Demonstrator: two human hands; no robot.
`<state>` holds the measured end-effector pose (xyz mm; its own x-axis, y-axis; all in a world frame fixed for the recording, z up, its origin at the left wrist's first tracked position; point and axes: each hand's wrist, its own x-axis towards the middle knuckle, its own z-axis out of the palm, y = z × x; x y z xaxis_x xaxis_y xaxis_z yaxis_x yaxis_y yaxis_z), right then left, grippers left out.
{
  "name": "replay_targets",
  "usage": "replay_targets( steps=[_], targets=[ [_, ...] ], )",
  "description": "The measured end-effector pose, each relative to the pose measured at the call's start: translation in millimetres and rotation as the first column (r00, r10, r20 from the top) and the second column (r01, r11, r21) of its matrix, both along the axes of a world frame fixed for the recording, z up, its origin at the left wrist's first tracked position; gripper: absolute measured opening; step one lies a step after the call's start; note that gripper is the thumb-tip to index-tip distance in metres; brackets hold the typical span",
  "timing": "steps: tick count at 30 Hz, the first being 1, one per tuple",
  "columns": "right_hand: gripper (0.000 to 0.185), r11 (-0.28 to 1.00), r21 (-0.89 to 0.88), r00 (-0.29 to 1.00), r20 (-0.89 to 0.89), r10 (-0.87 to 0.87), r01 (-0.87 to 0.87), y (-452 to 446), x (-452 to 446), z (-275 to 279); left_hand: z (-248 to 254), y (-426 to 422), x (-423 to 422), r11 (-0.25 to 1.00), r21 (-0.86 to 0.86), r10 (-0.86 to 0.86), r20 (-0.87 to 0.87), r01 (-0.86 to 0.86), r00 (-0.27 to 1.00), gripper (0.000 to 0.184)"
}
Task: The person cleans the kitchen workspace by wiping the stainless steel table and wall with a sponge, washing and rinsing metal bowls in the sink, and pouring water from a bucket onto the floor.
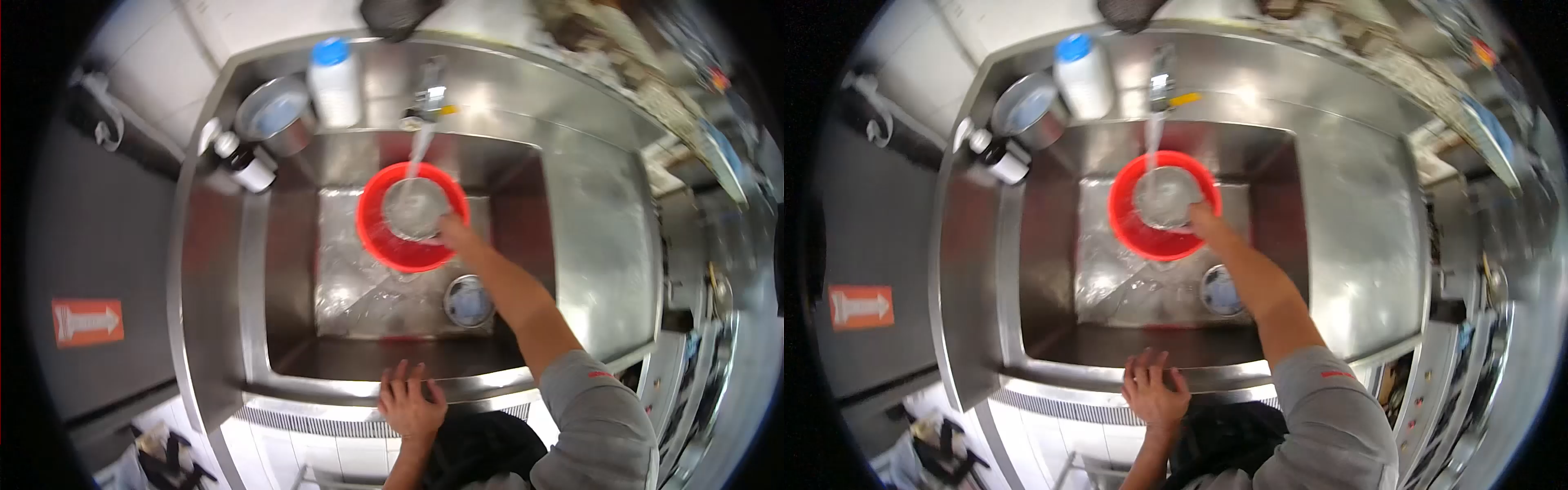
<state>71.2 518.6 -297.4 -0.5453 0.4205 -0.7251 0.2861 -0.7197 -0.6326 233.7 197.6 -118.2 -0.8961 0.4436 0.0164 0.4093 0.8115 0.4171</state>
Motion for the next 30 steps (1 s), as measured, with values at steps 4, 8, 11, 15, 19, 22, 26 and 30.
replay_targets(
  steps=[4,8,11,15,19,22,26,30],
  targets=[
    [0.062,0.997,-0.070,0.984,-0.176,0.014,-0.027,-18,40,37,-2,-1,9,0.998,0.027,-0.046,-0.106,0.049,0.993,0.023],
    [0.064,0.988,0.115,0.983,-0.142,0.116,-0.100,-8,105,125,-12,2,16,0.998,-0.006,-0.062,-0.156,0.062,0.986,0.023],
    [0.067,0.972,0.164,0.965,-0.173,0.194,-0.166,8,183,174,-16,0,21,0.998,-0.029,-0.067,-0.181,0.063,0.981,0.021],
    [0.068,0.974,0.196,0.966,-0.208,0.154,-0.113,34,324,232,-22,0,29,0.993,-0.107,-0.074,-0.229,0.050,0.971,0.025],
    [0.065,0.949,0.310,0.987,-0.126,0.095,-0.052,56,486,288,-12,28,66,0.980,0.076,-0.161,-0.259,0.186,0.952,0.029],
    [0.064,0.926,0.377,1.000,-0.024,0.005,0.004,74,608,287,6,97,147,0.826,0.226,-0.447,-0.296,0.517,0.844,0.030],
    [0.063,0.914,0.386,0.988,0.030,-0.152,0.129,80,751,299,13,205,281,0.616,0.325,-0.689,-0.220,0.718,0.691,0.031],
    [0.063,0.876,0.405,0.934,0.120,-0.336,0.263,78,865,293,16,302,375,0.454,0.311,-0.845,-0.147,0.835,0.515,0.036]
  ],
)
